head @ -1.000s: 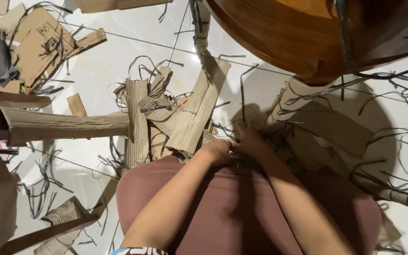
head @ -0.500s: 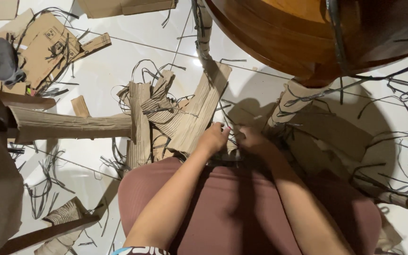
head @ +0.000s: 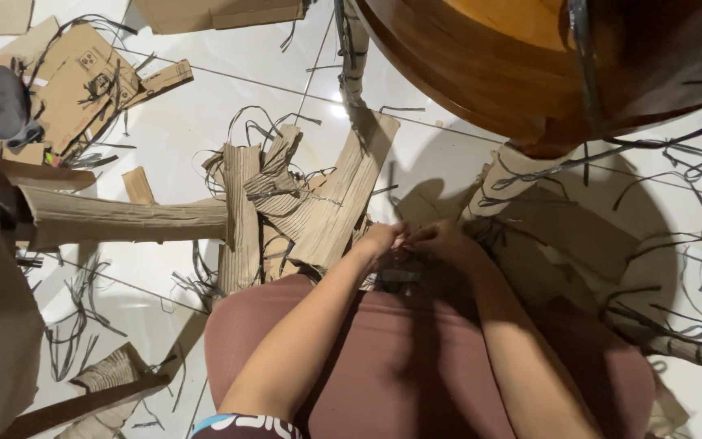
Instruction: Wrapping a wooden table leg with cardboard and securing it with wire
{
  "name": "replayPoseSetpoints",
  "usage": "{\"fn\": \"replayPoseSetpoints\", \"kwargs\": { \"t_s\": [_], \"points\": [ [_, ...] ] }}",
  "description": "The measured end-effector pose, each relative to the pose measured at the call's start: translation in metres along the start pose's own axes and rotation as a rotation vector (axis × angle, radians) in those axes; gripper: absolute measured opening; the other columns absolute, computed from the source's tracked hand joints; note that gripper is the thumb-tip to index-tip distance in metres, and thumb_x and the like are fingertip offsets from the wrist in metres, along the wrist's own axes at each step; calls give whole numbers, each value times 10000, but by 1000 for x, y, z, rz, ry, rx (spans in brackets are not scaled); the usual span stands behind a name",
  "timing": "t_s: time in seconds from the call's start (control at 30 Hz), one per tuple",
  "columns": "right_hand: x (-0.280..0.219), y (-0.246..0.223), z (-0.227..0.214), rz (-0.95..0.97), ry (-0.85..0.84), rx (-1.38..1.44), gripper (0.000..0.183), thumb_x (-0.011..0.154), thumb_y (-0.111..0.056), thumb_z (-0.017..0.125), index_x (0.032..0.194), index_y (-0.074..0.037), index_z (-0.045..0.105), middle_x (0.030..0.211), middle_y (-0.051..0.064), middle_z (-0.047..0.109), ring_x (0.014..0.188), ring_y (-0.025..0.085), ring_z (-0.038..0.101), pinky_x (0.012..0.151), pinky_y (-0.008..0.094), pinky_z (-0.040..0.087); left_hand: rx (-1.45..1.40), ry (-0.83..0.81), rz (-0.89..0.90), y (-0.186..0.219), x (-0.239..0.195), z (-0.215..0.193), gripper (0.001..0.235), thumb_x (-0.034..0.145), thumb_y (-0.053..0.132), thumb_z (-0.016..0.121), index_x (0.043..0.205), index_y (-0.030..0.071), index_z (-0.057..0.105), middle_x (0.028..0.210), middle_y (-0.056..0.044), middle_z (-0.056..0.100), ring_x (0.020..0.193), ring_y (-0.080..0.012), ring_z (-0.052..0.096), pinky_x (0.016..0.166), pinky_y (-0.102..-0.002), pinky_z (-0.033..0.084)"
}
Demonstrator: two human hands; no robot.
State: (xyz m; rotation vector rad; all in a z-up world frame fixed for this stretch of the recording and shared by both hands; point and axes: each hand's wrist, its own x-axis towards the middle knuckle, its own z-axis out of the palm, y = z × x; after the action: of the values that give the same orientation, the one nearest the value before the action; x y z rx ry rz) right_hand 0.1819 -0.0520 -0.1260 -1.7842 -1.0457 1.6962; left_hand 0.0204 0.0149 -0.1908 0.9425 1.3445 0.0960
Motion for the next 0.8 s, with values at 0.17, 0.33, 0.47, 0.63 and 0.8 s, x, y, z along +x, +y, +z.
{"fn": "replayPoseSetpoints", "kwargs": {
  "t_s": [0.17,0.33,0.47,0.63,0.8],
  "points": [
    [17,22,4,-86,87,19,371,760,-252,880,1070,-57,818,972,129,781,875,208,702,691,364,600,-145,24,112,25,-36,1,227,929,266,692,1042,75,739,747,-94,657,700,-191,668,664,-339,570],
    [59,64,5,-232,195,-31,320,818,-240,795,1085,-65,795,983,139,758,928,261,712,804,377,570,-284,0,254,46,-59,2,254,948,269,741,1032,30,732,800,-144,665,732,-190,669,658,-293,585],
    [70,83,-4,-399,388,-173,129,819,-180,737,907,-92,772,821,127,736,819,245,695,788,386,549,-139,-22,240,38,-41,3,392,960,394,744,1249,132,702,1016,-125,749,881,-217,746,791,-344,637],
    [4,27,2,-357,423,-94,191,792,-70,680,961,-98,763,853,117,754,879,275,727,891,421,546,-251,-38,284,78,-102,10,501,992,346,706,1368,26,621,1181,-247,697,1067,-320,702,915,-415,591],
    [-107,-89,53,-640,205,-51,159,893,-78,668,1012,-111,767,929,117,778,956,245,719,929,424,539,-185,-64,272,83,-93,-6,419,996,335,687,1299,46,686,1086,-223,738,1012,-298,726,864,-413,600]
  ]
}}
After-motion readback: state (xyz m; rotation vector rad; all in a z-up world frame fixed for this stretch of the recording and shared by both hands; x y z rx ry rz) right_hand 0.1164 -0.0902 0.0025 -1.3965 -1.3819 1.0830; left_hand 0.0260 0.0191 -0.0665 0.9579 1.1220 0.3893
